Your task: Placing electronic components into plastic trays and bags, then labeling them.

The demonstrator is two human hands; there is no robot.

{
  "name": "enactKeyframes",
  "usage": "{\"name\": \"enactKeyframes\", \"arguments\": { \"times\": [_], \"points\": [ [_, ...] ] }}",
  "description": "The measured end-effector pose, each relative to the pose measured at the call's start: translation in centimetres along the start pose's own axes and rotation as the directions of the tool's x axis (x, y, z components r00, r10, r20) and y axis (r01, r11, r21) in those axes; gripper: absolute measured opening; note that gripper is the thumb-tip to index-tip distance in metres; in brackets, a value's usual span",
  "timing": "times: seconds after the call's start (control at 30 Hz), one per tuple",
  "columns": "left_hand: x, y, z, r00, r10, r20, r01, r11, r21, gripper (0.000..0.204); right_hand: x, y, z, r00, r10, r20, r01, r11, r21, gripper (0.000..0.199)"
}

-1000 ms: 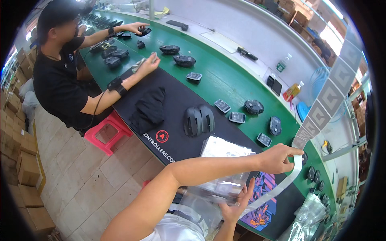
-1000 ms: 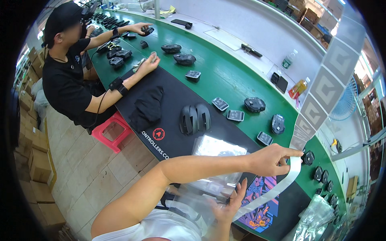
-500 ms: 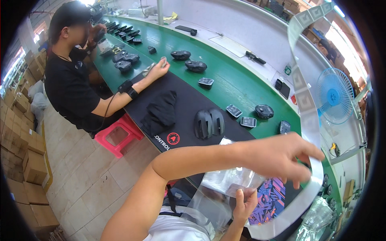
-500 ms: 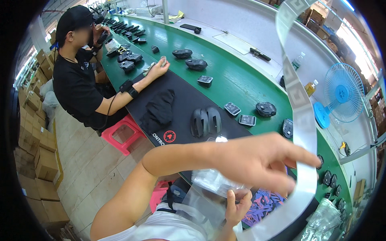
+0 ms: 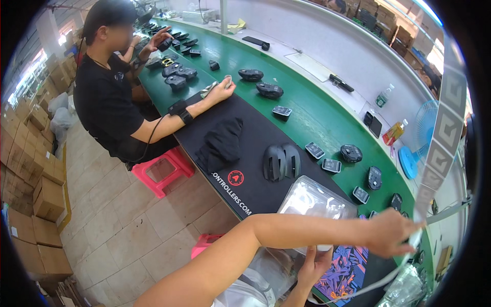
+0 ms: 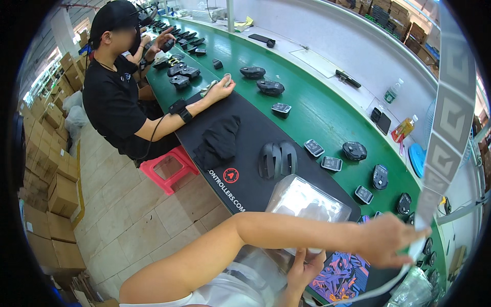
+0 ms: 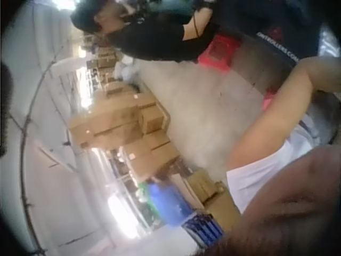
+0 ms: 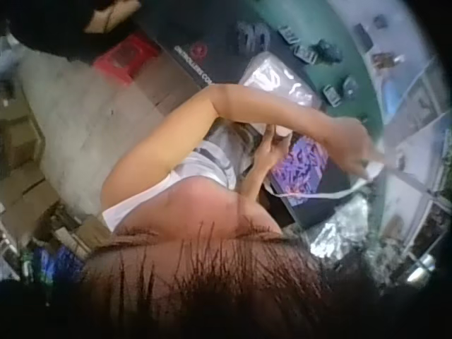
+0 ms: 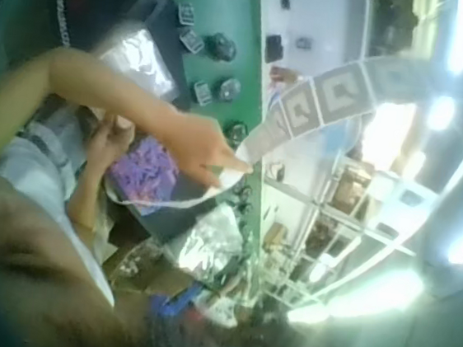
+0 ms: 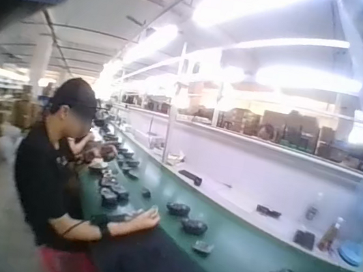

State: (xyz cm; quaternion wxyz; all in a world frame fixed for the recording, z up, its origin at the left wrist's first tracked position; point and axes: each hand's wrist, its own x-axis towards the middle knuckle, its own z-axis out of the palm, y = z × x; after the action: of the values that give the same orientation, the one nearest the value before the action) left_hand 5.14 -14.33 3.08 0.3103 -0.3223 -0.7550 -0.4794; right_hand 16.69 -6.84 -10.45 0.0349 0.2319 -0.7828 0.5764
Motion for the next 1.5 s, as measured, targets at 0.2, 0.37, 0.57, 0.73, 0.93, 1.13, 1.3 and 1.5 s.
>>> {"name": "enactKeyframes", "arguments": {
  "times": [0.2,0.37,0.57,0.73,0.93,1.13,1.3,1.5],
  "points": [
    [-1.7,-5.8,0.8,0.930,-0.322,-0.180,0.289,0.939,-0.186,0.038,-1.6,0.6,-1.5,0.970,0.226,0.086,-0.235,0.966,0.112,0.032],
    [-2.2,-5.9,2.9,0.965,-0.212,-0.152,0.187,0.968,-0.164,0.030,-3.1,0.9,-3.1,0.994,0.092,0.058,-0.099,0.985,0.140,0.055],
    [-2.6,-6.9,0.6,0.973,-0.174,-0.150,0.144,0.971,-0.190,0.018,-0.8,-1.6,-5.4,0.984,-0.176,-0.004,0.175,0.979,-0.102,0.037],
    [-1.8,-6.2,0.7,0.973,-0.227,-0.050,0.201,0.929,-0.311,0.020,4.0,-2.1,-9.9,0.882,-0.420,-0.213,0.323,0.869,-0.375,0.037],
    [-1.9,-6.3,-0.6,0.964,-0.253,0.085,0.261,0.826,-0.500,0.055,10.4,-2.9,-9.6,0.886,-0.284,-0.367,0.202,0.948,-0.246,0.040],
    [-1.8,-5.9,-0.6,0.938,-0.277,0.209,0.346,0.706,-0.618,0.077,9.6,-0.2,-9.9,0.960,0.010,-0.280,0.036,0.987,0.157,0.024],
    [-1.9,-6.3,-0.7,0.890,-0.187,0.416,0.432,0.636,-0.640,0.073,9.0,-0.3,-10.0,0.947,-0.038,-0.319,0.092,0.984,0.155,0.019],
    [-1.9,-6.5,-0.1,0.893,-0.208,0.399,0.437,0.613,-0.658,0.044,9.4,-0.6,-11.3,0.932,-0.177,-0.315,0.125,0.976,-0.181,0.013]
  ]
}}
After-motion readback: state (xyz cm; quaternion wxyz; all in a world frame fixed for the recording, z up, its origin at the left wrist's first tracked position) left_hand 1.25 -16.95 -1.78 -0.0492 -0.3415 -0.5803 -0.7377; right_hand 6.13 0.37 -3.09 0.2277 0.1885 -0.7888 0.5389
